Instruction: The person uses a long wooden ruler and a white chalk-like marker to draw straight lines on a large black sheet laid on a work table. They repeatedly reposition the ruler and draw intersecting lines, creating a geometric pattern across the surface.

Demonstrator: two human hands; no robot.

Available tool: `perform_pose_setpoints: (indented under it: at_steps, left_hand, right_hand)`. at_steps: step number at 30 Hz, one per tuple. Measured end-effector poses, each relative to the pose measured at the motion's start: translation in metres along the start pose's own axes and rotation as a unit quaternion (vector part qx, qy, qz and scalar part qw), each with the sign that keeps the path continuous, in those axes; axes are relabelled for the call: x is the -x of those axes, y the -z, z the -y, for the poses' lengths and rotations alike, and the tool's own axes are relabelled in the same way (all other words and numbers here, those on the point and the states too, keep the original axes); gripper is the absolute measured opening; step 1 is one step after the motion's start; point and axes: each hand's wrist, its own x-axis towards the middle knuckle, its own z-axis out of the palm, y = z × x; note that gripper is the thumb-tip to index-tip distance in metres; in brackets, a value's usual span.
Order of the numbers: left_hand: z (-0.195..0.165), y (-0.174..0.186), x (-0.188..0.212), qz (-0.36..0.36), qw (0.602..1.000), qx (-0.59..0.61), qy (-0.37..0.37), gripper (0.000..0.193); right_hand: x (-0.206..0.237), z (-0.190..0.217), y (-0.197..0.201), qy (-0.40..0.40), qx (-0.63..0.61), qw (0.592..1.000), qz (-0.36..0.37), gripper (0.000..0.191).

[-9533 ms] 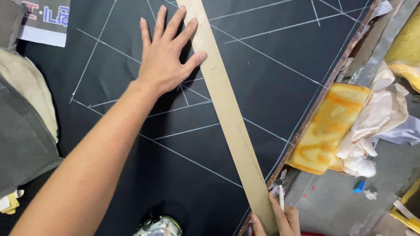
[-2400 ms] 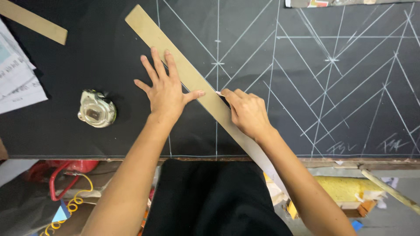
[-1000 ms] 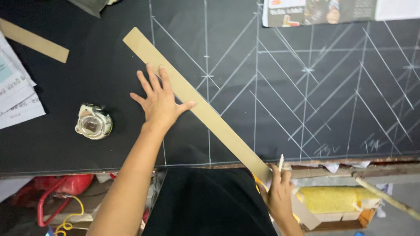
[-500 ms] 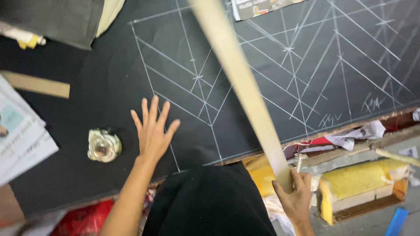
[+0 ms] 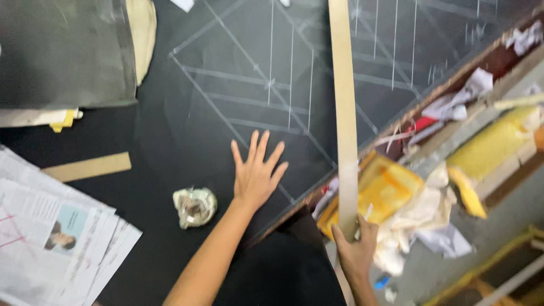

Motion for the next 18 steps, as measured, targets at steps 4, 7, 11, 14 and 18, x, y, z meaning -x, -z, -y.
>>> perform_pose_setpoints:
  at_steps: [4,7,11,14,18]
  left_hand:
    - [-0.002,-0.001,0.001,0.002,1.0,-0.01,0.0,0.051]
    - [-0.003,-0.003,-0.002,0.014,1.0,-0.004,-0.001,0.052]
    - [-0.004,-0.005,-0.003,0.018,1.0,-0.01,-0.012,0.052]
    - [-0.004,-0.002,-0.002,0.03,0.999,0.0,-0.011,0.052]
    - [-0.002,0.0,-0.008,0.012,0.998,0.058,-0.004,0.046]
  right_hand:
    - [0.031,0.015,-0.015,0.003,-0.015,1.0,-0.021,0.07]
    - [0.037,0.022,-0.023,-0.013,-0.009,0.999,-0.048,0.072]
    - [0.041,0.029,-0.028,-0.027,0.004,0.998,-0.058,0.071]
    - [0.043,0.034,-0.032,-0.035,0.006,0.998,-0.056,0.073]
    - [0.039,0.041,-0.037,-0.038,0.019,0.997,-0.063,0.073]
